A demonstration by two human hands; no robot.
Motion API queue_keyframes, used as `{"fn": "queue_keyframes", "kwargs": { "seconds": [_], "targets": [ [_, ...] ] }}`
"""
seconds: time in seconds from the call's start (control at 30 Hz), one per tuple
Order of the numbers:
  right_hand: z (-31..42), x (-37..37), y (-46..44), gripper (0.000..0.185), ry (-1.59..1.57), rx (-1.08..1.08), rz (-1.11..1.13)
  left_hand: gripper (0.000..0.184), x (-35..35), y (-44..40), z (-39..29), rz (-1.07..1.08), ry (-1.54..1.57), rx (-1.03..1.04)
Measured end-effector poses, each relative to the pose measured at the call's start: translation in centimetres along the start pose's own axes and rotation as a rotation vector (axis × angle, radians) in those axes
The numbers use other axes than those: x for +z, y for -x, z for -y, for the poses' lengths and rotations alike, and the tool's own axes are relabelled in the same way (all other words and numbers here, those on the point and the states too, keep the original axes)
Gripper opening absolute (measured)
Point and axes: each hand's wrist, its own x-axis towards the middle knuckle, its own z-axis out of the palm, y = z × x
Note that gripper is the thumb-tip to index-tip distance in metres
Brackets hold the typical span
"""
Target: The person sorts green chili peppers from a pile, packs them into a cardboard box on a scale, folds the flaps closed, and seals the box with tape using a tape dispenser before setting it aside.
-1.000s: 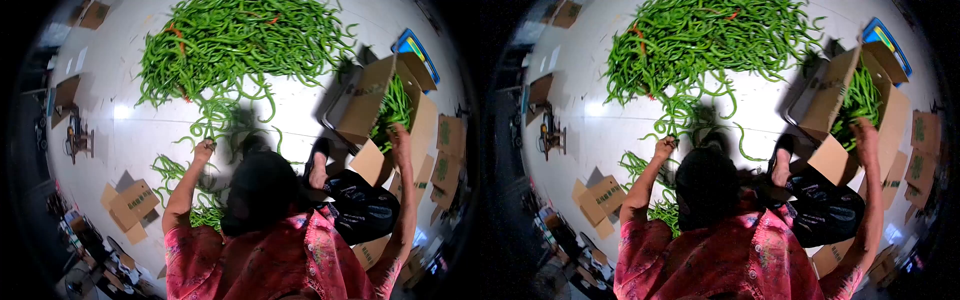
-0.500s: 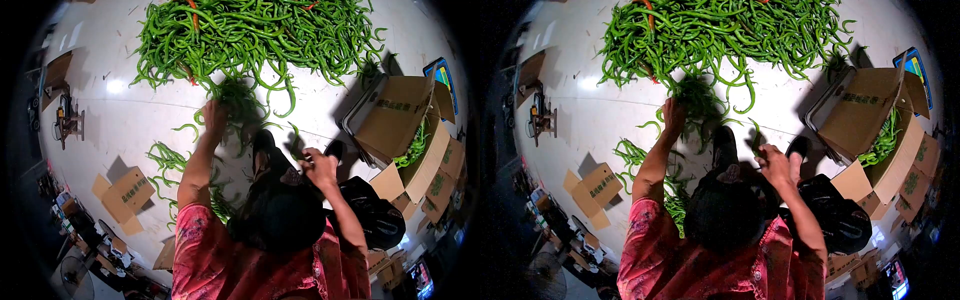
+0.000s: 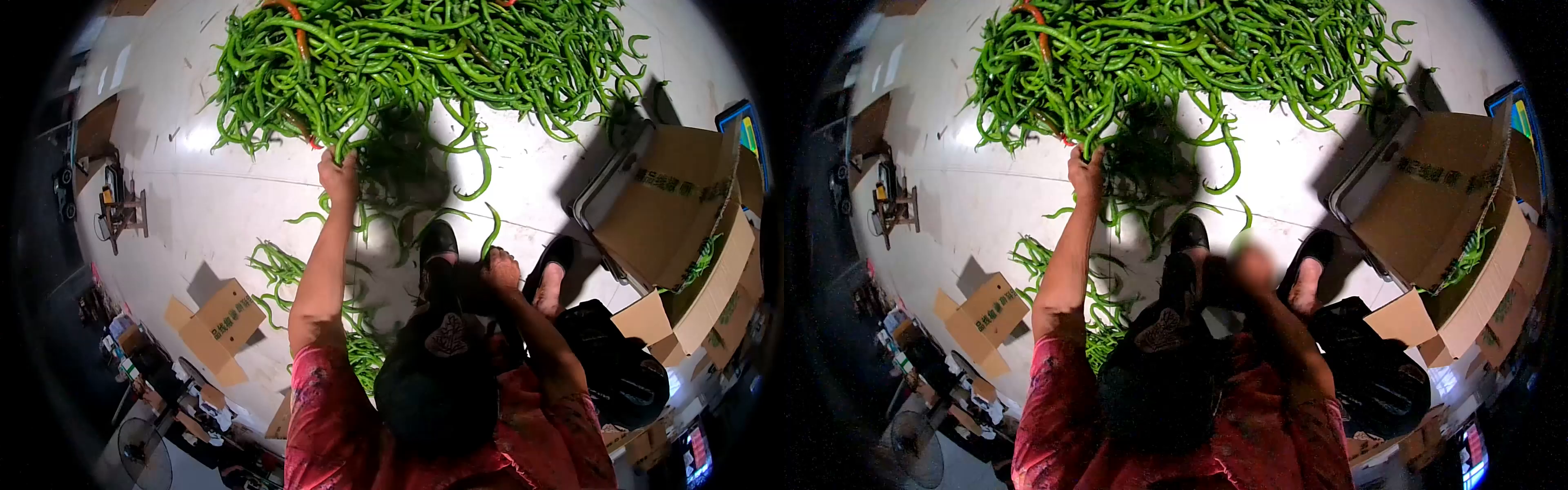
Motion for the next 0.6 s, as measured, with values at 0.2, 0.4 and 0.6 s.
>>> {"fn": "queue_keyframes", "kwargs": {
  "seconds": [0.2, 0.4, 0.6],
  "targets": [
    [0.8, -5.0, -0.2, 0.017, -0.747, 0.067, -0.090, 0.016, 0.7, 2.1, -1.9, 0.205, 0.068, 0.078],
    [1.1, -9.4, -5.4, 0.010, -1.494, 0.505, -0.127, 0.024, 1.6, 6.8, -11.4, 0.552, -0.024, 0.513],
    [5.2, -11.0, -12.0, 0.031, -1.101, 0.348, -0.285, 0.025, 8.9, 3.5, -12.5, 0.625, -0.288, 0.339]
  ]
}}
